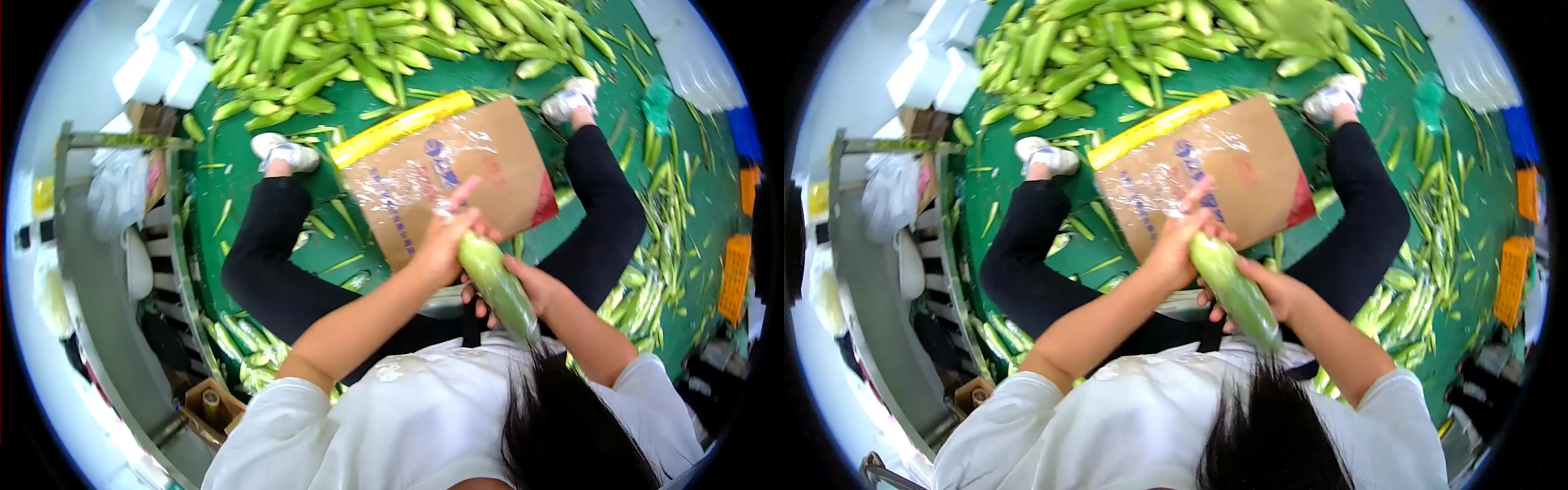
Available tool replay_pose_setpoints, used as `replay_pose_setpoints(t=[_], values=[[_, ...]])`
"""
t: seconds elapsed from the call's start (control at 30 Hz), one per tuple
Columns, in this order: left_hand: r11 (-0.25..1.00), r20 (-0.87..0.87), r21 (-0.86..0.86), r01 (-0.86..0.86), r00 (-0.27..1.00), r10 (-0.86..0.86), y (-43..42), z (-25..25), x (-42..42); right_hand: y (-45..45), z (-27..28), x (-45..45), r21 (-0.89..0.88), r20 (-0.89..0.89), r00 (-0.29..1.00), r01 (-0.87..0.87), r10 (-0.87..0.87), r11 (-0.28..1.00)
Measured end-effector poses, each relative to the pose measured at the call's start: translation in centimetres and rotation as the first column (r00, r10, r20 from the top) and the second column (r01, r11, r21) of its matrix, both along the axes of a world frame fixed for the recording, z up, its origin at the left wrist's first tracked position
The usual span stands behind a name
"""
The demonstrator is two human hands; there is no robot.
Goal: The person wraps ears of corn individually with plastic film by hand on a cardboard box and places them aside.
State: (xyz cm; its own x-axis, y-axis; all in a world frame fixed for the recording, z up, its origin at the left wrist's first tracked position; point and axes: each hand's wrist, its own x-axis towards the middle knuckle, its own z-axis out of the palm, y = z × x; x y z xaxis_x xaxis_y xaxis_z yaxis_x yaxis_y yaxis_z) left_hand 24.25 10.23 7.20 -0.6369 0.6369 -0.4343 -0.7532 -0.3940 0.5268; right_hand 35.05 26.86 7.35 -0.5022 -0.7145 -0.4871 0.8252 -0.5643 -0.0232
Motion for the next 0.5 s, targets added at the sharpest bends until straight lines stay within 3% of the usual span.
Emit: replay_pose_setpoints(t=[0.07, 0.13, 0.2, 0.23, 0.3, 0.33, 0.37, 0.4, 0.43, 0.47, 0.5], values=[[0.996, 0.052, 0.004, -0.093, 0.994, 0.093, 1.7, 1.2, -0.6, -0.2, 3.1, 1.4, 0.107, -0.007, 0.995, 0.104, -0.104, 0.989], [0.988, 0.147, -0.036, -0.153, 0.977, 0.157, 3.0, 2.6, -1.5, 2.0, 6.1, 1.5, 0.514, -0.048, 0.995, -0.047, 0.084, 0.857], [0.992, 0.238, -0.100, -0.079, 0.966, 0.101, 6.1, 2.5, -1.5, 3.2, 9.0, 1.8, 0.888, -0.105, 0.974, 0.001, 0.201, 0.460], [0.992, 0.138, -0.002, -0.127, 0.982, 0.126, 7.1, 1.4, -1.8, 4.5, 8.2, 3.3, 0.963, -0.263, 0.879, 0.261, 0.398, 0.060], [0.973, 0.193, -0.162, -0.165, 0.962, 0.195, 7.6, -1.5, -7.3, 8.4, 7.4, 9.7, 0.992, -0.051, 0.999, 0.052, 0.006, -0.117], [0.945, 0.170, -0.272, -0.183, 0.957, 0.234, 6.7, -3.0, -11.1, 10.4, 7.0, 12.9, 0.985, 0.001, 0.974, -0.040, -0.226, -0.166], [0.898, -0.009, -0.335, -0.286, 0.954, 0.301, 5.0, -6.5, -14.9, 11.3, 7.0, 16.3, 0.966, -0.168, 0.886, 0.062, -0.433, -0.249], [0.796, -0.228, -0.286, -0.534, 0.844, 0.485, 3.4, -9.7, -18.3, 12.5, 6.6, 18.9, 0.945, -0.239, 0.819, 0.073, -0.522, -0.319], [0.663, -0.405, -0.395, -0.636, 0.769, 0.496, 1.4, -13.9, -22.9, 13.9, 6.8, 21.0, 0.924, -0.253, 0.792, 0.028, -0.555, -0.381], [0.608, -0.431, -0.439, -0.662, 0.748, 0.504, -0.9, -18.4, -27.0, 14.9, 6.9, 22.8, 0.906, -0.246, 0.782, -0.025, -0.572, -0.423], [0.458, -0.464, -0.640, -0.616, 0.786, 0.409, -2.4, -21.7, -30.4, 15.8, 6.8, 23.9, 0.887, -0.232, 0.778, -0.077, -0.584, -0.455]])
